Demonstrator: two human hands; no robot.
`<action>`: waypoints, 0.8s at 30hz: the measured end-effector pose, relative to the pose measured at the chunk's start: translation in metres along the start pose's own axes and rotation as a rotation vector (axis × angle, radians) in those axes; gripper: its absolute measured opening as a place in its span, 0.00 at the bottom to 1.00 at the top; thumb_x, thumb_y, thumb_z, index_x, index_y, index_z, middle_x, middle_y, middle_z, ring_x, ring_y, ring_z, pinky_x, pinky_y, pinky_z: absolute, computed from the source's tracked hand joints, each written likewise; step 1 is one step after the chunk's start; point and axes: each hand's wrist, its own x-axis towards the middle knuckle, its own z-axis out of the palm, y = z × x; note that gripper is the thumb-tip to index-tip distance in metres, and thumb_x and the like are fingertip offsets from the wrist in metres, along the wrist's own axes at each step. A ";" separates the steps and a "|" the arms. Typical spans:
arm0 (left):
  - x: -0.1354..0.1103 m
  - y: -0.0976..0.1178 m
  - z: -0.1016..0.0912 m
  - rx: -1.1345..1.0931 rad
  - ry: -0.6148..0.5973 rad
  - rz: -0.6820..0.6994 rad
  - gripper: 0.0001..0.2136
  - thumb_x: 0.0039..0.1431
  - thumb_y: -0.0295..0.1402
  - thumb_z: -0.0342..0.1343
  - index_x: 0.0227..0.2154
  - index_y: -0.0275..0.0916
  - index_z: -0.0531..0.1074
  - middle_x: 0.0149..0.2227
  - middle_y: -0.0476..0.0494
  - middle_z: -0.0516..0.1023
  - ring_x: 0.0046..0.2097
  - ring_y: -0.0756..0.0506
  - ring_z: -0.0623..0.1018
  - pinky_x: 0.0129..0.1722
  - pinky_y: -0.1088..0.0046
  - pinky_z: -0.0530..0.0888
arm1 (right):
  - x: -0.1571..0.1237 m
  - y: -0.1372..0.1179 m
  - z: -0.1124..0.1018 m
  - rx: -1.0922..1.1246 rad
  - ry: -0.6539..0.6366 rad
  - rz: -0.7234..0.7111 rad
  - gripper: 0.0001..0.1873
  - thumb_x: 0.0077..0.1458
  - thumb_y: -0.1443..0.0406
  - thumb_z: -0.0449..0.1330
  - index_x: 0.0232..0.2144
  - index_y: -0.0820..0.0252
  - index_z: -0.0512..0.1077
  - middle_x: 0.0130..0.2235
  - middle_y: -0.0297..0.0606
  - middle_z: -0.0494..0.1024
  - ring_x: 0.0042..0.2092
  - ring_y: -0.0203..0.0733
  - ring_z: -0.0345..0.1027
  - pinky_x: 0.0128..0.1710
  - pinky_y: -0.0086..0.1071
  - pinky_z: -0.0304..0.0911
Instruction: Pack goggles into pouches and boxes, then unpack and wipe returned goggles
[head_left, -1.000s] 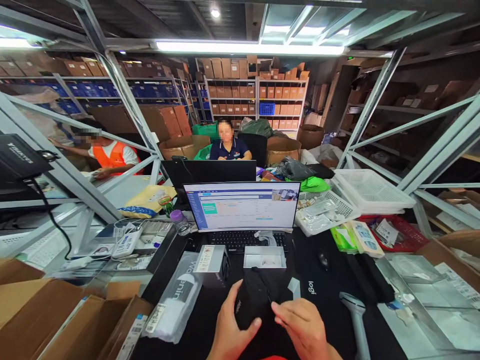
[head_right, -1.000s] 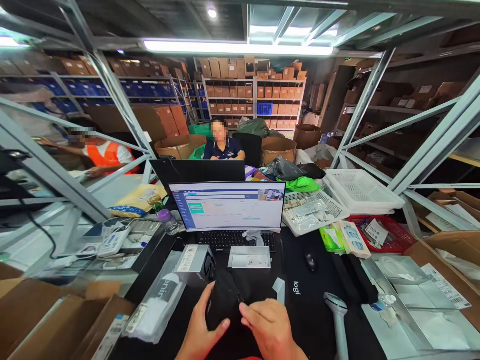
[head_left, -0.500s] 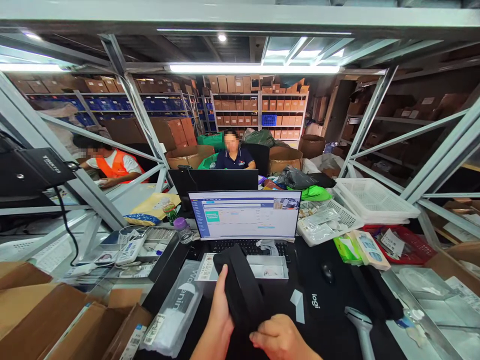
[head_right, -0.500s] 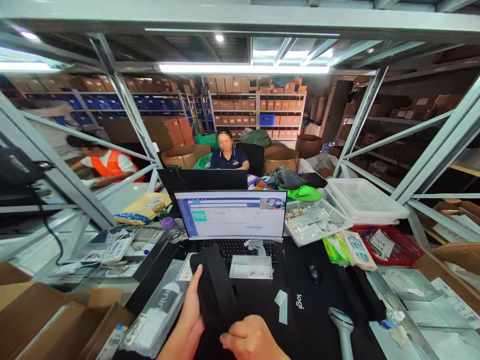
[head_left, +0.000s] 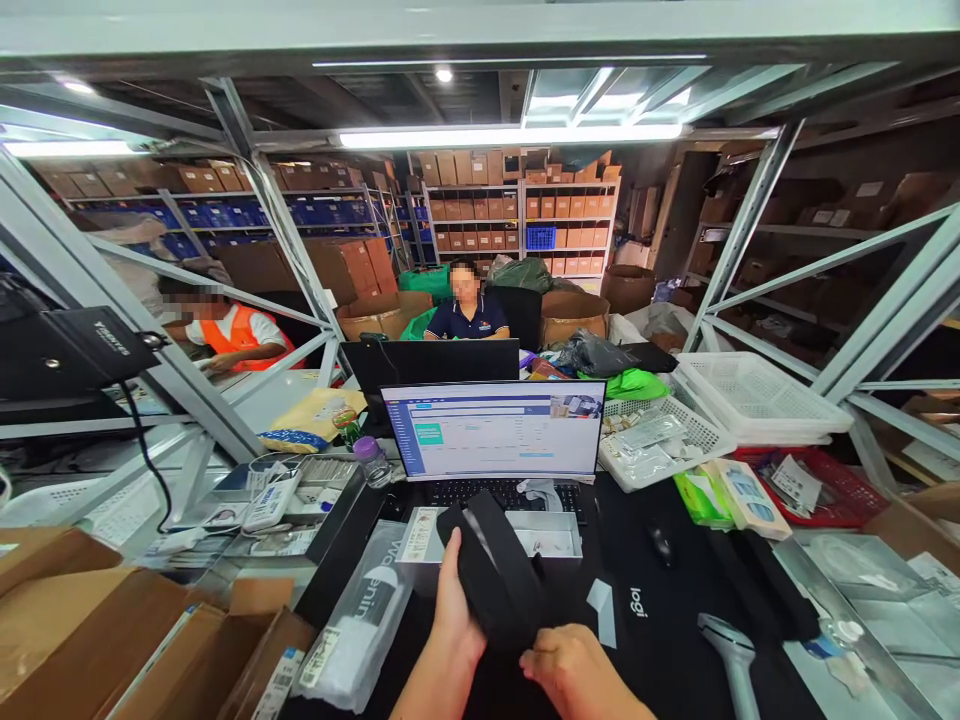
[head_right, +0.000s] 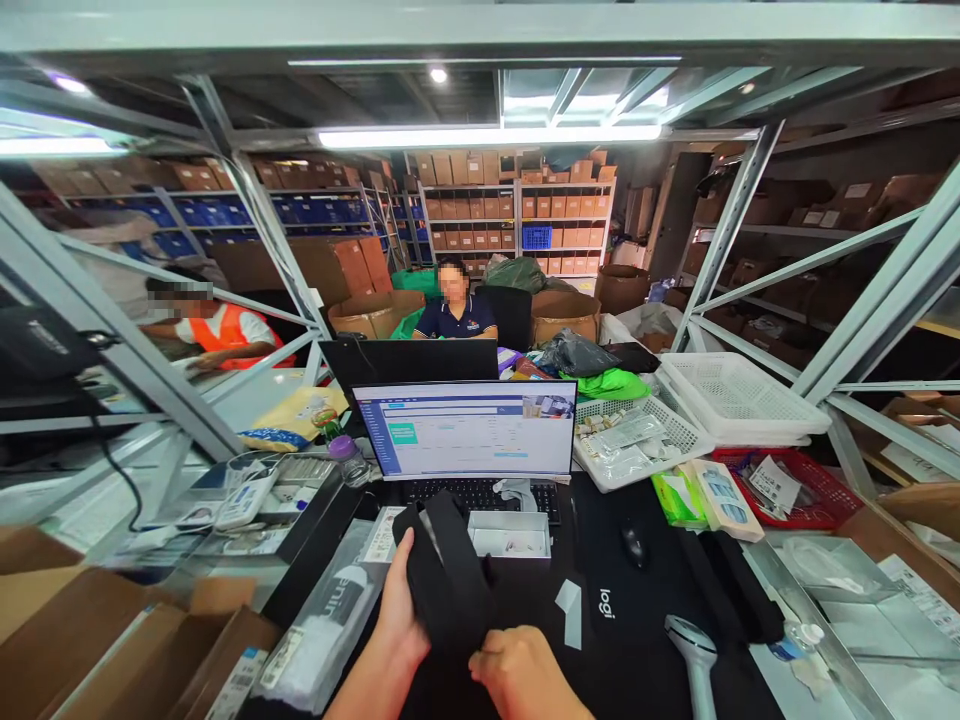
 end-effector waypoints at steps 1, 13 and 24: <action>-0.001 -0.001 0.001 0.001 0.006 0.006 0.25 0.56 0.52 0.59 0.41 0.31 0.77 0.31 0.34 0.84 0.36 0.33 0.84 0.44 0.51 0.78 | 0.000 0.002 0.000 0.026 -0.012 0.020 0.13 0.65 0.65 0.56 0.30 0.55 0.77 0.26 0.30 0.79 0.25 0.35 0.72 0.26 0.28 0.56; 0.014 -0.044 -0.023 0.017 -0.042 0.252 0.22 0.53 0.30 0.63 0.53 0.38 0.72 0.48 0.39 0.82 0.54 0.37 0.79 0.59 0.56 0.70 | -0.014 0.005 -0.065 0.777 0.147 0.301 0.18 0.70 0.61 0.48 0.52 0.49 0.75 0.51 0.42 0.80 0.51 0.44 0.76 0.53 0.41 0.72; 0.006 -0.086 -0.093 0.080 -0.371 -0.044 0.33 0.35 0.21 0.64 0.51 0.44 0.75 0.54 0.38 0.79 0.61 0.29 0.71 0.63 0.46 0.63 | 0.019 0.020 -0.028 0.404 0.353 0.537 0.42 0.45 0.64 0.68 0.61 0.63 0.60 0.59 0.53 0.68 0.62 0.57 0.61 0.62 0.50 0.60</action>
